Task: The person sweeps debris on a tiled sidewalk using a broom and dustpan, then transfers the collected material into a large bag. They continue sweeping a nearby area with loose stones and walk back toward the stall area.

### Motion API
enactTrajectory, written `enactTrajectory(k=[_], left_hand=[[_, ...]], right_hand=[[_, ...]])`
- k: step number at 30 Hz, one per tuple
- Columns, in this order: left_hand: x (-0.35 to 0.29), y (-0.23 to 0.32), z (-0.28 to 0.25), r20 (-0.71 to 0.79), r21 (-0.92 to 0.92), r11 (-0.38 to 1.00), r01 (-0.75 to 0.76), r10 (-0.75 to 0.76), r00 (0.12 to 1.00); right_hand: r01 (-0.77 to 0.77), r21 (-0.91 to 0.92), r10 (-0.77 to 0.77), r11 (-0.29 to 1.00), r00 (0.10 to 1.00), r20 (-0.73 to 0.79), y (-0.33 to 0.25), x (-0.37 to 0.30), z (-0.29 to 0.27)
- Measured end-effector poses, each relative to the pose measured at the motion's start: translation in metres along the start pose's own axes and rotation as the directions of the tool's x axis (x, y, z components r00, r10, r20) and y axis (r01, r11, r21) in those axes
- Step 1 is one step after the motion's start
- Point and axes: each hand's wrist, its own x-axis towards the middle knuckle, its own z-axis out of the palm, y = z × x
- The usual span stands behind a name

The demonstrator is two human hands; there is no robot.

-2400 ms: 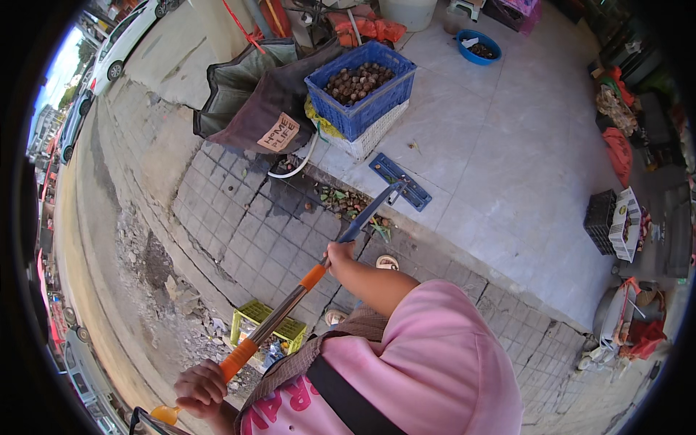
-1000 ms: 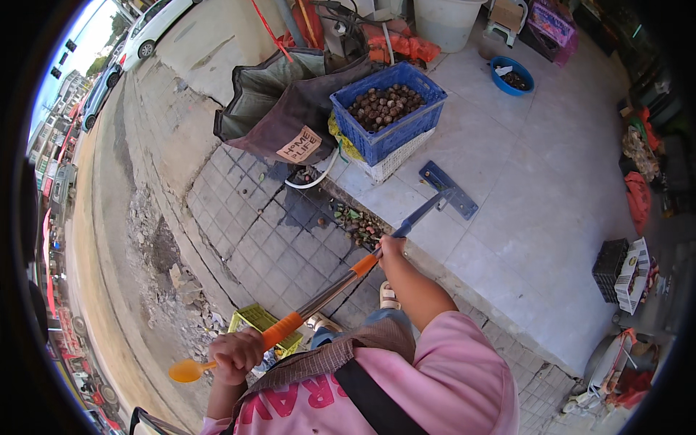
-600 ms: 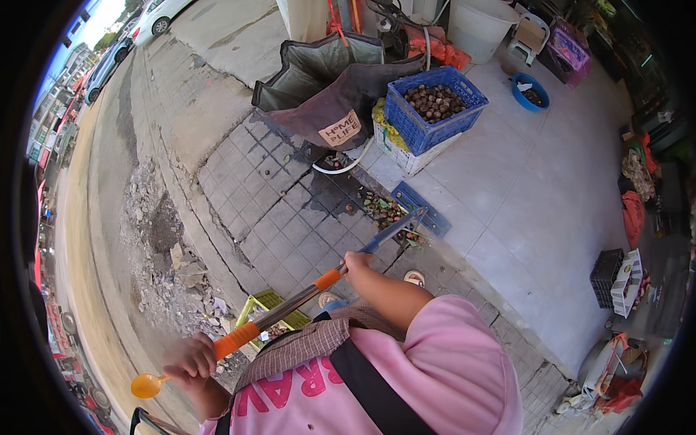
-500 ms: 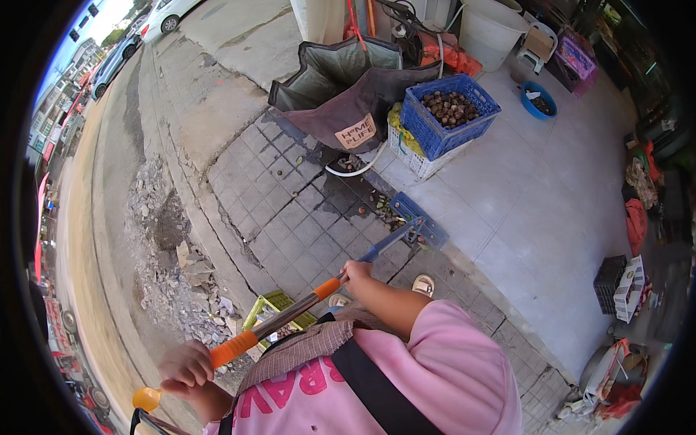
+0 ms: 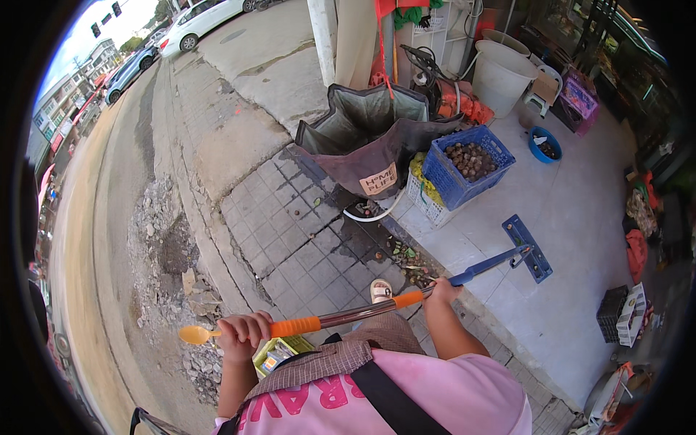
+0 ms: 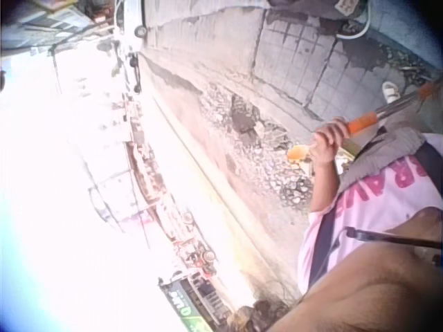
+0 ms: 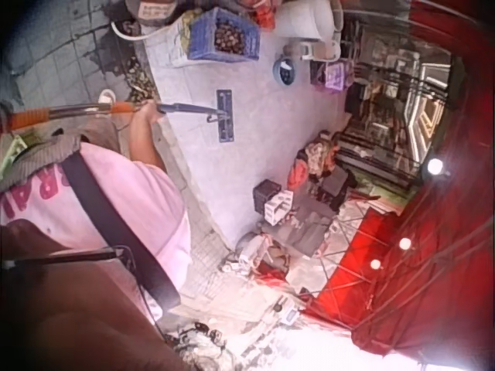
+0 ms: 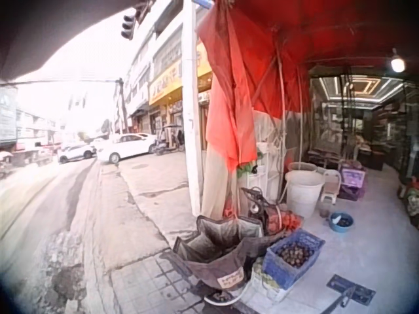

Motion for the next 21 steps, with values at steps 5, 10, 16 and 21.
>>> enactTrajectory(k=[5,10,16,21], left_hand=[[0.046,-0.062,-0.023,-0.187,0.005,0.992,0.13,-0.127,0.974],[0.132,-0.059,-0.018,-0.185,-0.003,0.999,-0.049,0.048,0.982],[0.218,-0.024,-0.012,-0.058,0.106,0.939,-0.326,0.334,0.941],[0.268,-0.015,-0.045,0.034,0.187,0.914,-0.359,0.359,0.933]], right_hand=[[0.156,0.164,-0.177,0.974,0.977,0.118,-0.083,0.006,0.077],[0.178,0.265,-0.248,0.948,0.934,0.258,-0.142,-0.001,0.181],[-0.009,0.33,-0.152,0.944,0.875,0.46,-0.17,-0.032,0.308],[-0.076,0.352,-0.128,0.933,0.843,0.522,-0.136,-0.029,0.4]])
